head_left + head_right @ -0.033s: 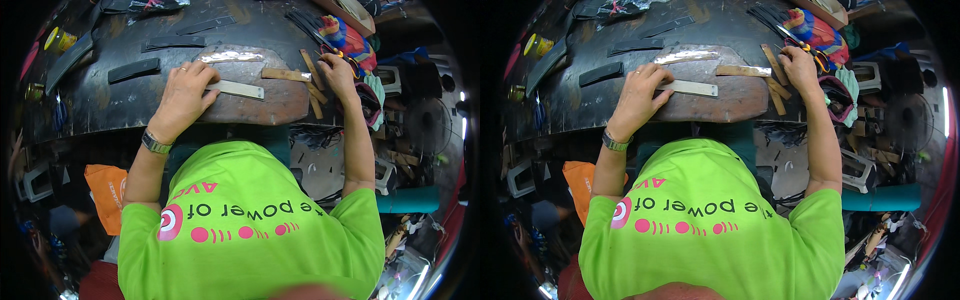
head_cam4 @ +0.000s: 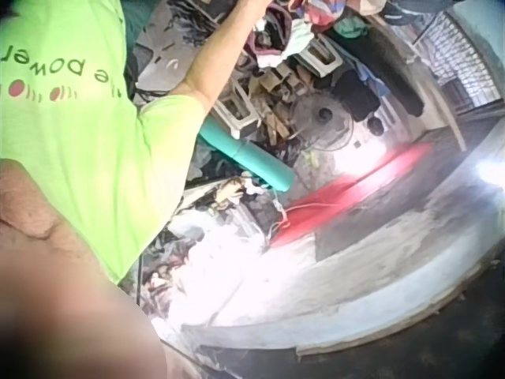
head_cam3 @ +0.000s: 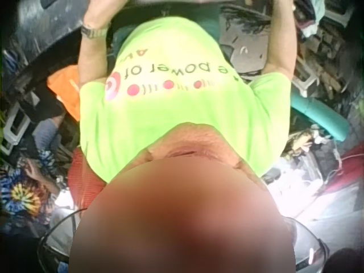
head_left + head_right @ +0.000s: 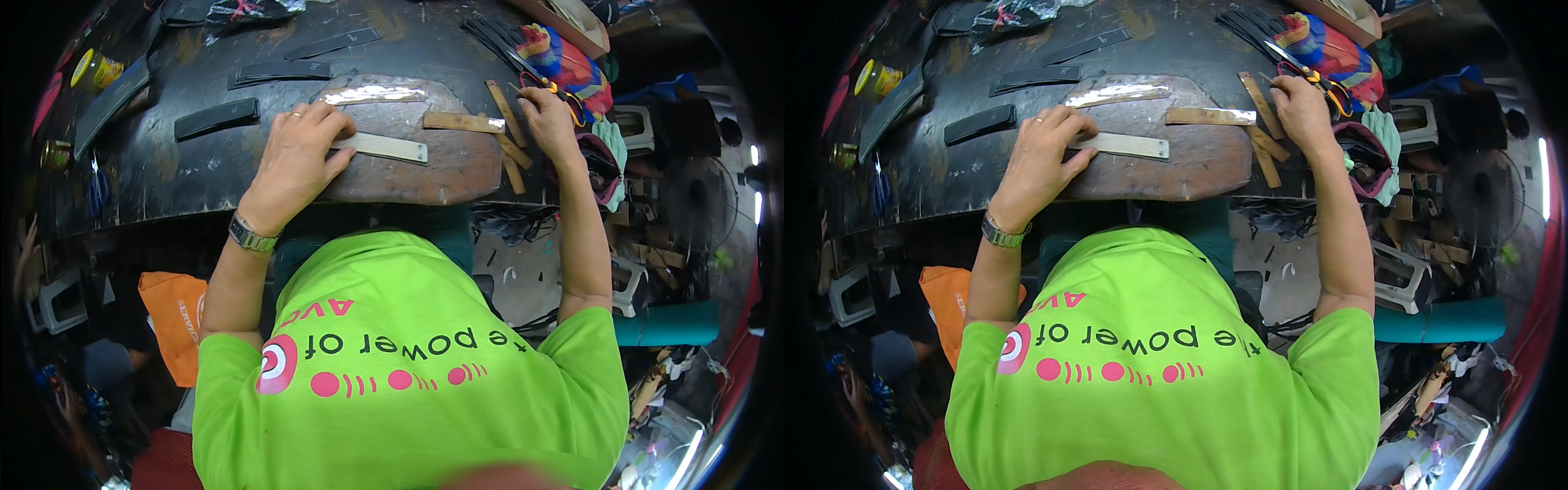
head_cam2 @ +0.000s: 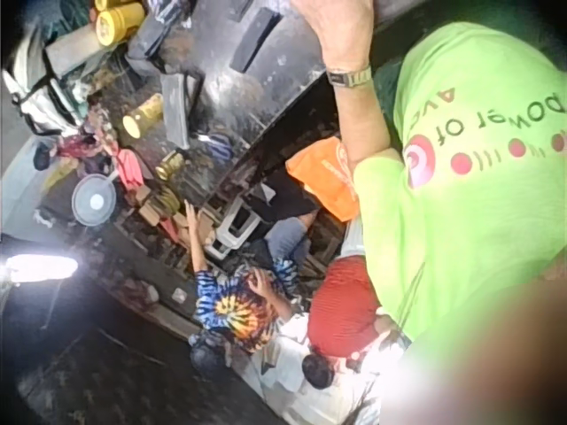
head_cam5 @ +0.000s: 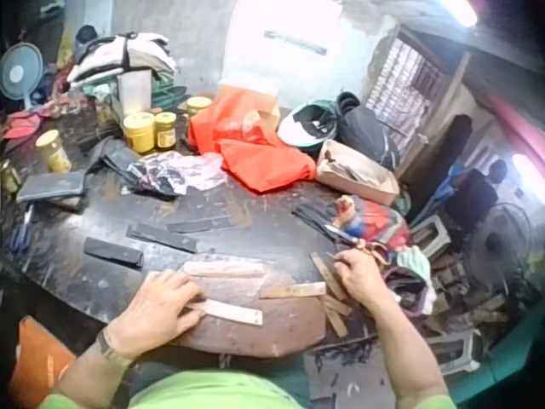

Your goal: The person measures and cuts black rubber strips using a wooden ruler and yellow-handled scissors. They repeatedly align the ruler, mark the strip, and trim it to length, placing finished pieces on the workbench.

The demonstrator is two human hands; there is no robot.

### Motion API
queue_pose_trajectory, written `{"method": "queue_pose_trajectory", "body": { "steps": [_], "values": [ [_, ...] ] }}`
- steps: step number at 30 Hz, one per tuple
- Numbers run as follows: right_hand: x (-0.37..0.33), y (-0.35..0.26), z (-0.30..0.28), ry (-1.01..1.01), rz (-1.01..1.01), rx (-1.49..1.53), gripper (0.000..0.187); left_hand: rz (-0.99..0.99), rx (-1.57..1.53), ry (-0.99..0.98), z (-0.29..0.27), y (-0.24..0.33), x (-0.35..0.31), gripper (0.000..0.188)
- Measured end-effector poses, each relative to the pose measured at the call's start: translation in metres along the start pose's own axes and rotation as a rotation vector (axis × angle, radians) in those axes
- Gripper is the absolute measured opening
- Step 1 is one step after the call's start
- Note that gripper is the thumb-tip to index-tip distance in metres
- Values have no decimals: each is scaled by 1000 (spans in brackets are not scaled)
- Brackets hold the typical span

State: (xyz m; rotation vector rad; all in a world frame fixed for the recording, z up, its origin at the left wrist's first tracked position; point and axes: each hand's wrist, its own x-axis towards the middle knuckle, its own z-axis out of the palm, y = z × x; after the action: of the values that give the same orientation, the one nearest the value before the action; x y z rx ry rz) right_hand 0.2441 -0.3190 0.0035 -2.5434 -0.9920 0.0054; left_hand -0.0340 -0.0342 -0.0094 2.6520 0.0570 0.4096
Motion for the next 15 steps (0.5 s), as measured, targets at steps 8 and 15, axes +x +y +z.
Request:
{"method": "queue_pose_trajectory", "body": {
  "steps": [8, 15],
  "values": [
    [3, 2, 39, 64, -29, 35, 23, -6, -78, 3, -6, 2, 6, 23],
    [11, 16, 19, 170, -68, -307, 24, -77, -107, -153, -16, -1, 19, 25]
  ]
}}
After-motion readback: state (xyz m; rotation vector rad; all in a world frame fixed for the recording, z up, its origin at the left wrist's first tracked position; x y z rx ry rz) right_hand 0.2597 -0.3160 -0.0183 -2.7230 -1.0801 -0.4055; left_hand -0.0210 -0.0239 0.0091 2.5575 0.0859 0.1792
